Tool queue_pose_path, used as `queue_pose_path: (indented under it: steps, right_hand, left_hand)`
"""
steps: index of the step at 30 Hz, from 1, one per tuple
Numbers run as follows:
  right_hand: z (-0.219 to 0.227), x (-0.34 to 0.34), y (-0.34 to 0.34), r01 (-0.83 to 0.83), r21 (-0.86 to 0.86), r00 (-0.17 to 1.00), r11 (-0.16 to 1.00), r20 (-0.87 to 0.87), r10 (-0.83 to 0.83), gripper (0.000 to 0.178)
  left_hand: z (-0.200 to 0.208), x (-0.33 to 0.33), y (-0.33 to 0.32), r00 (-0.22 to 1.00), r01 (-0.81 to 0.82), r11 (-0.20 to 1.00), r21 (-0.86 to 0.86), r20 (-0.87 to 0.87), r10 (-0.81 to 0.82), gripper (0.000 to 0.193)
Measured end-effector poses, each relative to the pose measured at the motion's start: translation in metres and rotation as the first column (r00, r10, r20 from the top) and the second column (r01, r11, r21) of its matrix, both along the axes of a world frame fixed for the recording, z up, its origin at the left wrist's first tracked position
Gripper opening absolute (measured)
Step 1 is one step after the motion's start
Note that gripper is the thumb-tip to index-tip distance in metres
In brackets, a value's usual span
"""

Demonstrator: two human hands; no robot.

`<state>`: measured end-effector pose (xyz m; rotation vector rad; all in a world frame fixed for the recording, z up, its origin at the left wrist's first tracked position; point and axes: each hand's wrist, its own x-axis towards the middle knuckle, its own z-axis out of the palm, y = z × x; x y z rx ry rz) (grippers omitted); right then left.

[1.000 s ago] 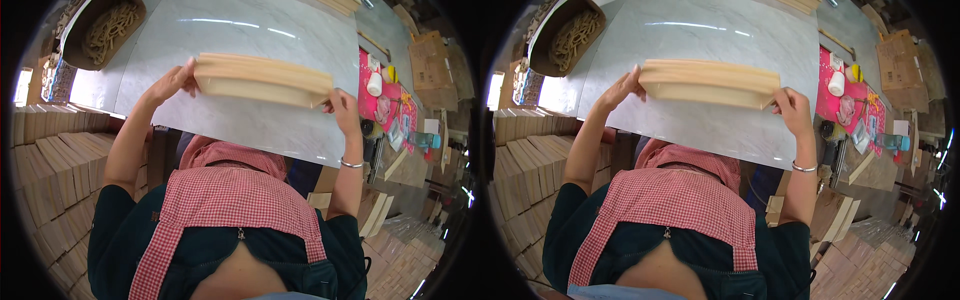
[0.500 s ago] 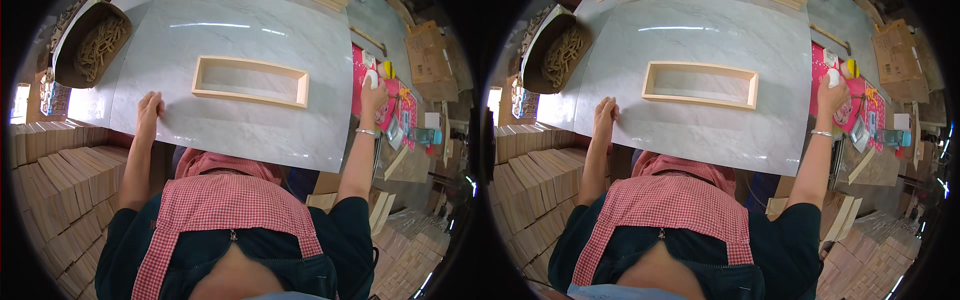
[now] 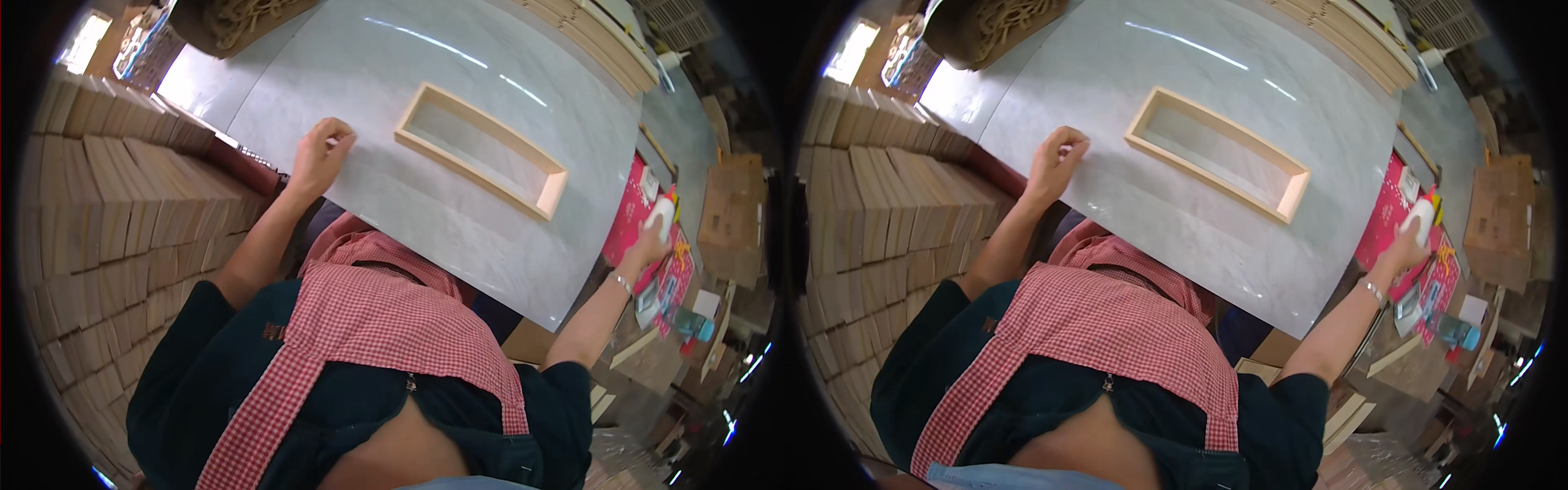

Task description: Assembling wooden boxes by applying glue to joints and using a nail gun to secure panels.

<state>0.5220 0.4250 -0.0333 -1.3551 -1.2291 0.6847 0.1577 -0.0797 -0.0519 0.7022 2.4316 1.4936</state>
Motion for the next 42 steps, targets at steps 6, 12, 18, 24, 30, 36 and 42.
queue_pose_path:
  steps: [6, 12, 18, 24, 30, 36, 42]
  right_hand:
    - [0.052, -0.053, -0.147, -0.296, 0.167, 0.888, 0.941, -0.315, 0.335, 0.040]
    - [0.041, -0.122, -0.268, -0.633, -0.007, 0.755, 0.774, -0.226, 0.615, 0.045]
    - [0.032, -0.163, -0.307, -0.792, -0.042, 0.609, 0.609, -0.111, 0.785, 0.048]
    - [0.024, -0.178, -0.310, -0.836, -0.070, 0.548, 0.545, -0.045, 0.835, 0.046]
    - [0.016, -0.183, -0.303, -0.845, -0.018, 0.532, 0.535, 0.077, 0.843, 0.048]
    - [0.025, -0.196, -0.301, -0.838, 0.112, 0.541, 0.533, 0.293, 0.788, 0.056]
    - [0.023, -0.212, -0.289, -0.814, 0.149, 0.576, 0.561, 0.330, 0.748, 0.057]
  left_hand:
    - [-0.014, 0.004, 0.008, 0.951, -0.005, 0.981, -0.193, -0.303, -0.054, 0.017]
    - [-0.018, -0.001, -0.006, 0.940, -0.054, 0.950, -0.307, -0.336, -0.056, 0.015]
    - [-0.035, -0.005, -0.016, 0.810, -0.135, 0.986, -0.099, -0.584, 0.052, 0.013]
    - [-0.035, -0.003, -0.013, 0.775, -0.120, 0.990, -0.069, -0.630, 0.050, 0.014]
    - [-0.035, -0.001, -0.013, 0.778, -0.108, 0.989, -0.097, -0.627, 0.023, 0.015]
    - [-0.034, 0.000, -0.012, 0.778, -0.125, 0.986, -0.112, -0.628, 0.027, 0.015]
    - [-0.031, 0.000, -0.012, 0.767, -0.121, 0.989, -0.082, -0.640, 0.041, 0.014]
